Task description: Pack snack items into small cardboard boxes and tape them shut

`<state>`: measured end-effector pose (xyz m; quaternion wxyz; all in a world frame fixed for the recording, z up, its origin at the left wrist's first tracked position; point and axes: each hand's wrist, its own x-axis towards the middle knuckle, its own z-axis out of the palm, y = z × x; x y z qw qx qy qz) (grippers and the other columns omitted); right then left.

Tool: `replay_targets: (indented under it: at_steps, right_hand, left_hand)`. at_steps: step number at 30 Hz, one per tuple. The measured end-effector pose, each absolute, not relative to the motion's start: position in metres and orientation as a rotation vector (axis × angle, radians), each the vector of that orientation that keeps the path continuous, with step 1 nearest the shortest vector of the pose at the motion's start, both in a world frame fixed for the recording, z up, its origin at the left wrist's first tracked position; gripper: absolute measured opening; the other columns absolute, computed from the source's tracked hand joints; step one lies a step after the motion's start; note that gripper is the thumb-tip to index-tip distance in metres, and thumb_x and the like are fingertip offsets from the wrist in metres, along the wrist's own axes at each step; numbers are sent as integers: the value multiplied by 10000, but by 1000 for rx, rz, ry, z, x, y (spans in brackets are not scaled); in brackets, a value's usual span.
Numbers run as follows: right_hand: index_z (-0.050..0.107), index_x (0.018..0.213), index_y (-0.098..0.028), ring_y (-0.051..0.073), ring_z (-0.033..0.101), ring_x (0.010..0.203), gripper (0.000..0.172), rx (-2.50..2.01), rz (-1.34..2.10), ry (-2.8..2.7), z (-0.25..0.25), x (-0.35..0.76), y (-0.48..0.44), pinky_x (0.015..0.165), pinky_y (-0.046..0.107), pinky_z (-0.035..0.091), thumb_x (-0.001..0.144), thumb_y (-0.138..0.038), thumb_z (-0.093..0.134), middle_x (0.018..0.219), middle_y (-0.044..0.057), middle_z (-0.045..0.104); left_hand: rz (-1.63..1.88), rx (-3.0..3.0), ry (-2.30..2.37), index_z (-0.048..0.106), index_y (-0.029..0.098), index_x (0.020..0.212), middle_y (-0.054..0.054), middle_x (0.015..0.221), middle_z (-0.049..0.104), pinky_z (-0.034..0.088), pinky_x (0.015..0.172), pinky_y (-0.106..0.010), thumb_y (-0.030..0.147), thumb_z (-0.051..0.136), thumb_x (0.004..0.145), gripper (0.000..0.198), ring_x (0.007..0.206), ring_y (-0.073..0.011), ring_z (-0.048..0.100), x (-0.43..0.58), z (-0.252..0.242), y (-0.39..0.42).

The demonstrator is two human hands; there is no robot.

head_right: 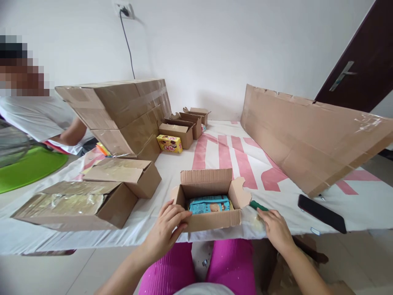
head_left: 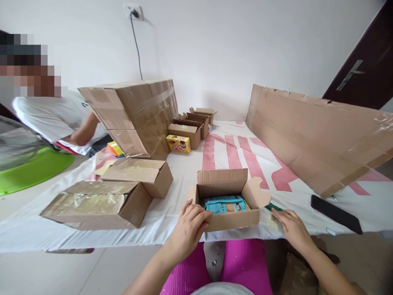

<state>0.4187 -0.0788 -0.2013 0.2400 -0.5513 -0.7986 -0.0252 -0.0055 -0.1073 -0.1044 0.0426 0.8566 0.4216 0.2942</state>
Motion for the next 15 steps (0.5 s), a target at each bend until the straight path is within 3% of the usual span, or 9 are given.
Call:
replay_targets:
  at_steps: [4,8,10,15]
  right_hand:
    - [703,753,-236,247,602,899,176,-1661,150,-2084,-190,412,-75,842,398,495,791,-259,533,874,78,659]
    - [602,726,-227,164,578,643,74,-1746,328,-2097,-187,398,-79,634,289,493,719,-192,537,697,-8,574]
    - [614,778,-229,152,567,613,123,-1754,388,-2131,-184,394,-83,603,270,481,681,-175,561,700,-21,570]
    - [673,1108,-233,218,622,911,495,-1686,656,-2219,-177,401,-90,847,359,511,614,-201,668,1029,69,629]
  left_hand:
    - [921,2626,1276,555,234,1147,-31,972,632,295,1079,-493,148,451,925,260,959,-183,578,-7,-107,-107]
    - [926,2630,1270,552,236,1153,-25,975,627,286,1086,-483,145,452,927,264,970,-179,578,-8,-108,-108]
    - [934,2637,1267,554,234,1149,-25,972,627,289,1085,-480,148,450,928,258,970,-179,578,-9,-109,-108]
    - [940,2645,1253,554,226,1147,-33,973,630,294,1082,-483,143,447,928,257,970,-180,575,-8,-108,-107]
